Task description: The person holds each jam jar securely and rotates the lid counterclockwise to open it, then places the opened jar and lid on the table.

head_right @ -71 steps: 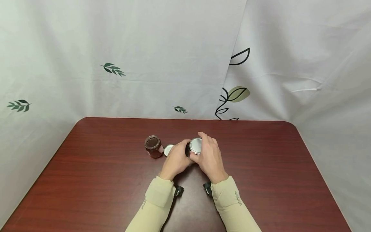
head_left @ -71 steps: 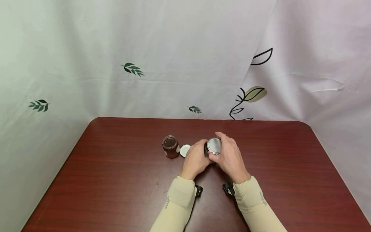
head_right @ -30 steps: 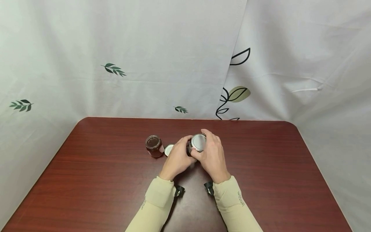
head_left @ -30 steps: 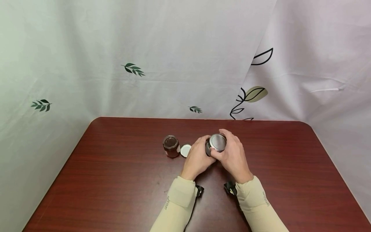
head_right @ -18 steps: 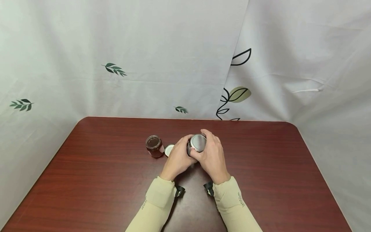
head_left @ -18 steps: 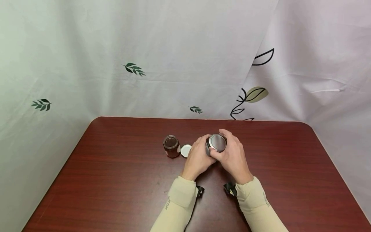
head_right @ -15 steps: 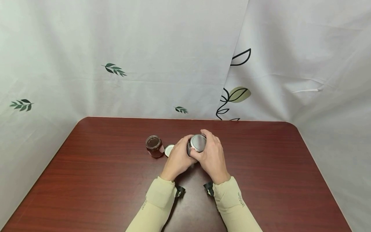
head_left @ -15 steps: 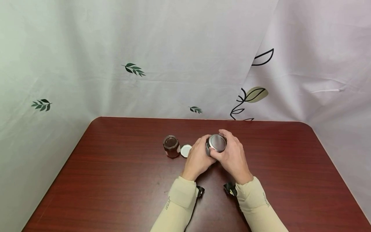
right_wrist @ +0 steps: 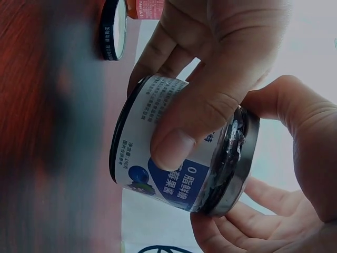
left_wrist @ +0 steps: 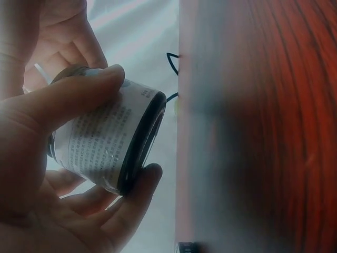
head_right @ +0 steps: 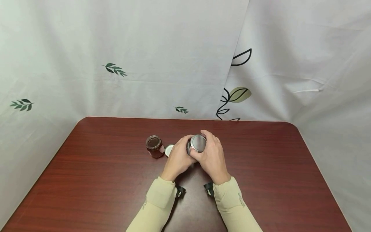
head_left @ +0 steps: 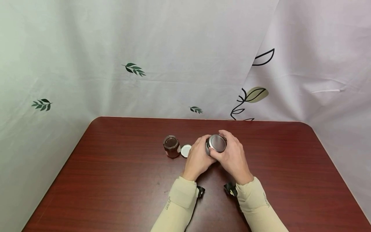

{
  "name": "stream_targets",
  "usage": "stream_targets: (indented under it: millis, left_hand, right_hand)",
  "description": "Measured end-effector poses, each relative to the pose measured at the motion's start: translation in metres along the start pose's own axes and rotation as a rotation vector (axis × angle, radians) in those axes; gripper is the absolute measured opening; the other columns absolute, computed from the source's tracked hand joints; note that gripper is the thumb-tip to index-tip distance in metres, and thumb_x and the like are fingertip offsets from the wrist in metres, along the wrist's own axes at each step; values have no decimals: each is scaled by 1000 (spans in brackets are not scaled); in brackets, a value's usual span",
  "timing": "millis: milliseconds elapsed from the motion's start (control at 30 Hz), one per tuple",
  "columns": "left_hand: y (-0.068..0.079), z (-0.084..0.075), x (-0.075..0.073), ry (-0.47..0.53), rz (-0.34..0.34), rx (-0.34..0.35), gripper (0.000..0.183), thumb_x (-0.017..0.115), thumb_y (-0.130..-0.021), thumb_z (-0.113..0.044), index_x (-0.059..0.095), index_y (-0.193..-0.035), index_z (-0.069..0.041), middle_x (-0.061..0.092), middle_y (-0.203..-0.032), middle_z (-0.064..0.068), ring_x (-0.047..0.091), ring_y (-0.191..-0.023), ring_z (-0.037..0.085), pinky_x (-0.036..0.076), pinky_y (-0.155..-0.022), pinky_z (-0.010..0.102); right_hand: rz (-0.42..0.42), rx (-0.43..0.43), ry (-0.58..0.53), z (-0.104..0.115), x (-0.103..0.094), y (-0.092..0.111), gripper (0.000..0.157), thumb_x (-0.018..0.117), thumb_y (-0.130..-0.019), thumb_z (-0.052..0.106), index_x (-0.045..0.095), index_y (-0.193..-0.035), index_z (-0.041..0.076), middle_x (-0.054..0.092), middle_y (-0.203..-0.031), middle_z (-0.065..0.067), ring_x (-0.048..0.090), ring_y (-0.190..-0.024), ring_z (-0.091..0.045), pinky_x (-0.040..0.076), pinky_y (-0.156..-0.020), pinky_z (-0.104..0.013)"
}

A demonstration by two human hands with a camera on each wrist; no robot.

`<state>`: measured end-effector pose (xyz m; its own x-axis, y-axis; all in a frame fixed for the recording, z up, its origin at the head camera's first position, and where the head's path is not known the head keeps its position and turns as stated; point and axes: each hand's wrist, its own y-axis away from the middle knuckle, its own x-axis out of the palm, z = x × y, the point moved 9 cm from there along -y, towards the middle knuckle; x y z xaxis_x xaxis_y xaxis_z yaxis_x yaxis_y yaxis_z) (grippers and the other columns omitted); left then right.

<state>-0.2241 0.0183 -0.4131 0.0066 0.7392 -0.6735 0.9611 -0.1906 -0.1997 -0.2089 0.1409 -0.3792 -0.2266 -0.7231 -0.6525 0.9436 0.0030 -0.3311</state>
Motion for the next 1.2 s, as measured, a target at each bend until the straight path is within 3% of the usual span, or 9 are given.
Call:
stream_targets:
  millis: [500, 833, 1200]
  left_hand:
    - [0, -2, -4, -66, -37, 39, 62, 86, -71, -32, 65, -126, -12, 70, -113, 4, 68, -102, 21, 53, -87, 38]
    - [0, -2, -3, -94, -22, 3, 66, 84, -72, -38, 63, -128, -11, 68, -114, 5, 67, -100, 22, 54, -85, 40]
    - [1, -1, -3, -92, -40, -13, 65, 84, -72, -37, 62, -127, -11, 65, -117, 6, 65, -101, 21, 53, -84, 41]
  right_hand:
    - [66, 26, 34, -1, 5, 0, 62, 81, -83, 27, 58, -132, -3, 61, -125, -21, 58, -111, -38, 47, -93, -51]
    - [32, 39, 48, -1, 1, 1, 65, 81, -84, 38, 59, -130, -3, 60, -126, -22, 55, -116, -40, 44, -97, -53]
    - [24, 66, 80, 1, -1, 3, 63, 80, -84, 41, 61, -125, -3, 62, -120, -22, 57, -110, -40, 45, -90, -52]
